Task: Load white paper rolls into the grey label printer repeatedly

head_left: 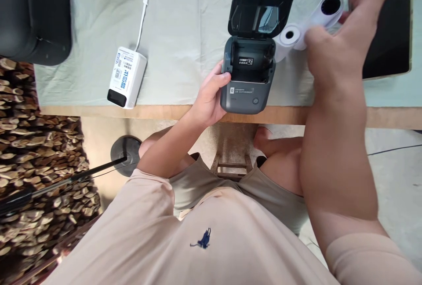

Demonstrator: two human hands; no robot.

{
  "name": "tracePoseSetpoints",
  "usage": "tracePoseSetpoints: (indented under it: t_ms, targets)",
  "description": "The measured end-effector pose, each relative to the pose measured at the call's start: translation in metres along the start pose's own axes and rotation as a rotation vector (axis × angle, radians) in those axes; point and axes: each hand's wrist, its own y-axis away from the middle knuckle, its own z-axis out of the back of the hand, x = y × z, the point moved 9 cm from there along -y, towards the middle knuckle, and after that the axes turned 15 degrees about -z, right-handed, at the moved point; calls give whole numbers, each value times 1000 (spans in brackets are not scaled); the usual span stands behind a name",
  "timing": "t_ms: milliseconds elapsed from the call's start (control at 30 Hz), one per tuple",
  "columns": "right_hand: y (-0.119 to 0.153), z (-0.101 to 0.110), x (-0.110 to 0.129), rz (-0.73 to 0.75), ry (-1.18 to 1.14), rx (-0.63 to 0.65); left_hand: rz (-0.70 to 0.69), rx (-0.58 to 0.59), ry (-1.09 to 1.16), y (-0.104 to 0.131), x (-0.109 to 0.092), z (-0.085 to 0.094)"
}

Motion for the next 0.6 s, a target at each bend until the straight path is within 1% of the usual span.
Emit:
tracePoseSetpoints:
  t_ms: [67, 100, 133, 200, 267, 300, 433, 567, 600]
  targets:
    - [16, 21, 10, 64, -86, -155, 13, -2, -3, 0, 1, 1]
    - [26, 29, 16, 107, -118, -206, 14, 3, -7, 0, 1, 1]
    - [34, 31, 22, 158, -135, -209, 13, 9, -7, 0, 1, 1]
    - [47, 23, 30, 227, -118, -112, 10, 13, -3, 0, 1, 1]
    - [52, 8, 27, 193, -26, 11, 3, 8, 7, 0, 1, 0]
    - [52, 2, 23, 160, 19, 38, -4, 5, 11, 0, 0, 0]
    - [43, -14, 13, 35, 124, 89, -2, -4, -8, 0, 0, 0]
    - [35, -25, 10, -39, 118, 127, 5, -6, -39, 0, 1, 2]
    - [34, -24, 11, -40, 52, 119, -3, 5, -37, 0, 1, 2]
